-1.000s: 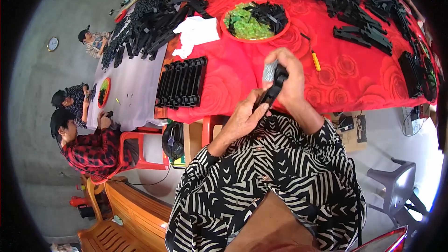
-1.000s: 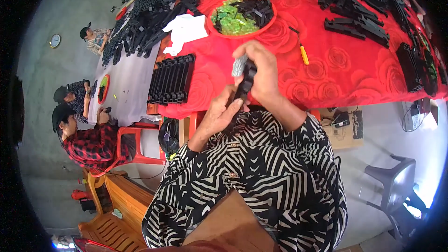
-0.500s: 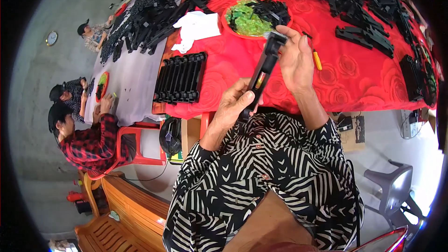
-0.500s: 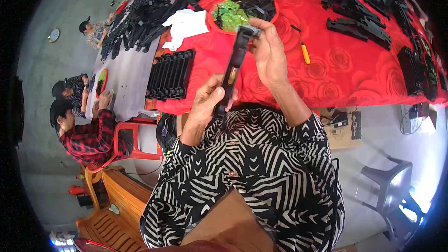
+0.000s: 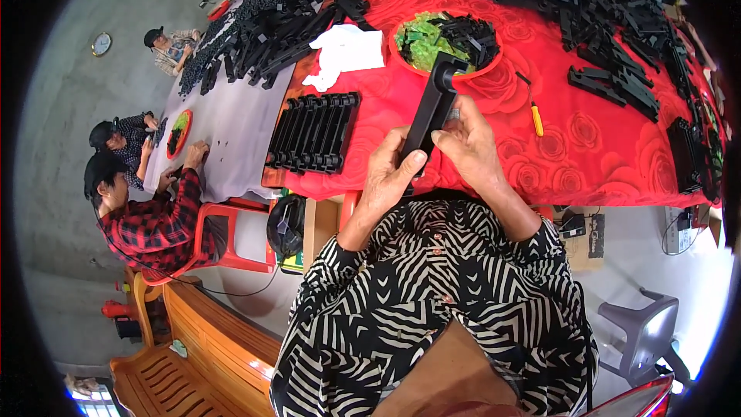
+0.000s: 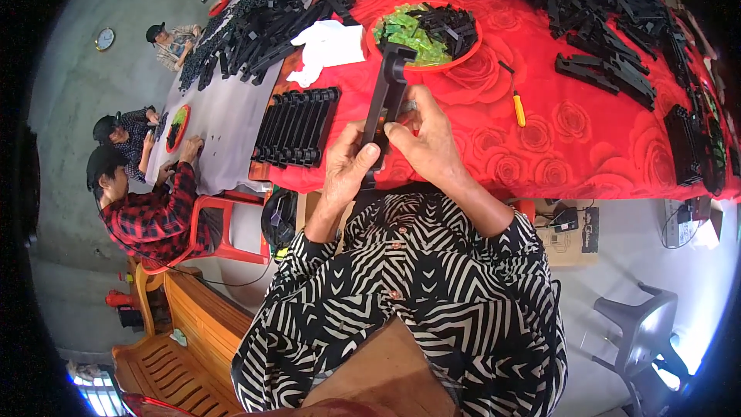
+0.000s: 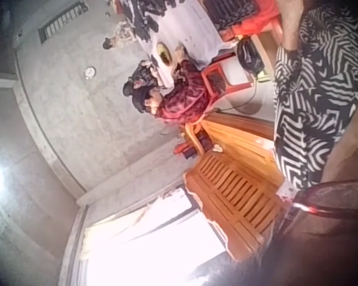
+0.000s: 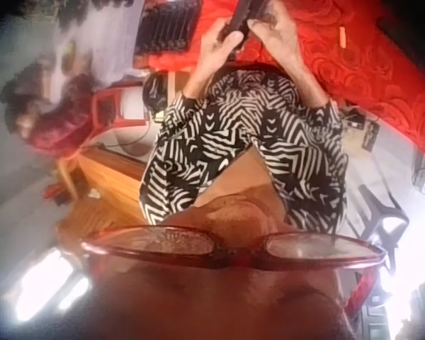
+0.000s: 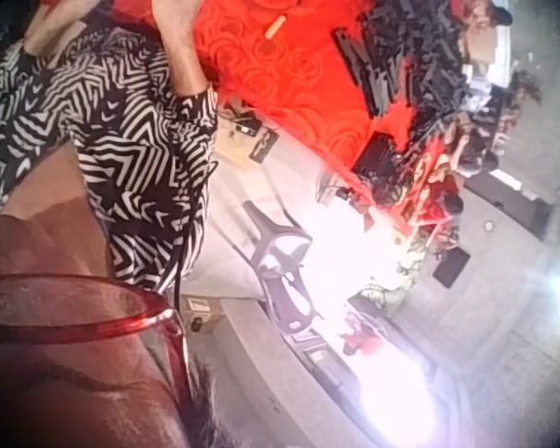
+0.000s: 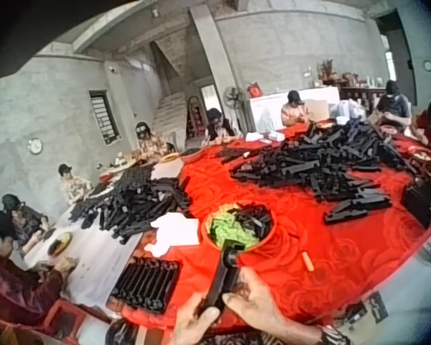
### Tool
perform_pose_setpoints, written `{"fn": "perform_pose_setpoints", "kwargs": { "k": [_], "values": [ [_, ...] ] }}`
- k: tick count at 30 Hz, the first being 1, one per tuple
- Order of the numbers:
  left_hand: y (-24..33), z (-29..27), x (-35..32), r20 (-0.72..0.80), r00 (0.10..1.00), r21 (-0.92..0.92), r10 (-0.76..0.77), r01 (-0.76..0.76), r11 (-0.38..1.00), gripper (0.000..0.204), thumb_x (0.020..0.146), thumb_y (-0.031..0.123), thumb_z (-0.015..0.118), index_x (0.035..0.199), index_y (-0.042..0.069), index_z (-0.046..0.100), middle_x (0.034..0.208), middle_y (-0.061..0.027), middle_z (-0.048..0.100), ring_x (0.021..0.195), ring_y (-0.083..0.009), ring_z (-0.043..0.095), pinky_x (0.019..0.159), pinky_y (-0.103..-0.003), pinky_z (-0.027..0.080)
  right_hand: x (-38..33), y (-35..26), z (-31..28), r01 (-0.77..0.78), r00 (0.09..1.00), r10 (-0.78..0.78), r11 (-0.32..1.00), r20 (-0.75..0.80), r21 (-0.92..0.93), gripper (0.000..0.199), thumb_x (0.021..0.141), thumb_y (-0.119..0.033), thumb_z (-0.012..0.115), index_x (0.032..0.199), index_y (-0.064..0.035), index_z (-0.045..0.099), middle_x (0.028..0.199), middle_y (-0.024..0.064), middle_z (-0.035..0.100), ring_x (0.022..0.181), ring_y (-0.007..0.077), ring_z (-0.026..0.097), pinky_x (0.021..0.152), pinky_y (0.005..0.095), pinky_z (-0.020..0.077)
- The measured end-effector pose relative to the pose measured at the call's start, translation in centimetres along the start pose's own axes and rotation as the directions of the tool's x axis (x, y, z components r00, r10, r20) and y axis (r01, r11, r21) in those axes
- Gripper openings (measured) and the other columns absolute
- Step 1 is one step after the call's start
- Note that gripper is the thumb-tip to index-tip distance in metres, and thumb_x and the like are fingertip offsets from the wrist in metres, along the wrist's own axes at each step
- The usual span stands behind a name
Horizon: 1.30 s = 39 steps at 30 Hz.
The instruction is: The person assembles plastic toy gun components by hand, using a screwdriver to join the parts.
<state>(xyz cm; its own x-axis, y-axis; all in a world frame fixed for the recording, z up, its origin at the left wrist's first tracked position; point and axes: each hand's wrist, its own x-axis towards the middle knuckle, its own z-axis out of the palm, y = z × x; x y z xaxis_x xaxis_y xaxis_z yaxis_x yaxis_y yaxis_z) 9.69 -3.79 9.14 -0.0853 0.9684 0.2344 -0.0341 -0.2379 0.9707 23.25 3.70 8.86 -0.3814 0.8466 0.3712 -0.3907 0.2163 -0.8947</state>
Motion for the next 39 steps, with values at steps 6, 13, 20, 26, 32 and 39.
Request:
{"fn": "perform_pose_setpoints", "kwargs": {
  "k": [6,13,20,26,32,39],
  "values": [
    [-1.4,0.2,-0.3,0.009,0.989,0.196,0.149,-0.148,0.969,0.041,0.084,0.017,0.066,0.117,-0.001,0.05,0.096,-0.003,0.056,0.087,-0.0095,0.05,0.079,-0.024,0.043,0.0,0.6,0.4,-0.024,0.998,0.025,0.999,-0.061,0.026,0.022,0.079,0.004,0.055,0.099,-0.0005,0.047,0.087,0.0028,0.056,0.078,0.0078,0.053,0.067,0.0248,0.0455],
    [-0.5,1.2,-0.6,-0.012,0.981,0.176,0.194,-0.189,0.966,0.045,0.081,0.013,0.07,0.117,-0.001,0.047,0.1,-0.0047,0.056,0.091,-0.0105,0.051,0.082,-0.025,0.042,-0.2,-0.7,0.4,-0.001,1.0,-0.001,0.988,0.015,0.155,0.023,0.082,0.007,0.051,0.104,0.0011,0.047,0.095,0.0026,0.054,0.087,0.0075,0.051,0.076,0.0237,0.0448],
    [-0.3,1.6,-0.9,-0.083,0.984,0.018,0.161,-0.16,0.987,0.042,0.077,0.005,0.072,0.11,0.0,0.048,0.098,-0.0046,0.057,0.088,-0.0092,0.053,0.079,-0.023,0.043,-0.1,-0.7,0.1,-0.047,0.998,0.039,0.986,0.05,0.159,0.032,0.083,0.008,0.049,0.114,0.0016,0.046,0.099,0.0026,0.053,0.092,0.0083,0.051,0.081,0.0242,0.0438],
    [-0.3,1.5,-0.8,-0.088,0.993,-0.107,0.081,-0.091,0.99,0.039,0.076,0.002,0.071,0.108,0.0,0.049,0.094,-0.0025,0.058,0.083,-0.0073,0.054,0.073,-0.021,0.045,0.0,-0.3,0.3,-0.017,0.999,0.007,0.978,0.05,0.208,0.03,0.083,0.007,0.05,0.113,0.0014,0.047,0.098,0.0017,0.053,0.09,0.0078,0.05,0.08,0.0237,0.0437],
    [-0.4,1.6,-0.7,-0.09,0.996,-0.167,0.012,-0.027,0.986,0.035,0.078,0.002,0.07,0.107,0.0,0.052,0.092,-0.0021,0.059,0.081,-0.0068,0.054,0.072,-0.02,0.045,-0.2,0.6,0.6,-0.015,0.999,0.02,0.989,-0.031,0.144,0.022,0.085,0.001,0.052,0.106,-0.0001,0.048,0.089,0.0001,0.053,0.081,0.0073,0.05,0.071,0.0237,0.0443],
    [-1.0,1.6,-0.8,-0.122,0.992,-0.172,-0.021,-0.001,0.985,0.032,0.078,0.003,0.07,0.106,0.0,0.054,0.091,-0.0016,0.06,0.081,-0.006,0.054,0.071,-0.019,0.045,-0.3,1.6,0.8,0.057,0.992,-0.062,0.997,-0.107,-0.052,0.014,0.085,-0.006,0.055,0.096,-0.0011,0.047,0.078,0.0033,0.052,0.072,0.0087,0.05,0.063,0.0258,0.0441]
  ]
}}
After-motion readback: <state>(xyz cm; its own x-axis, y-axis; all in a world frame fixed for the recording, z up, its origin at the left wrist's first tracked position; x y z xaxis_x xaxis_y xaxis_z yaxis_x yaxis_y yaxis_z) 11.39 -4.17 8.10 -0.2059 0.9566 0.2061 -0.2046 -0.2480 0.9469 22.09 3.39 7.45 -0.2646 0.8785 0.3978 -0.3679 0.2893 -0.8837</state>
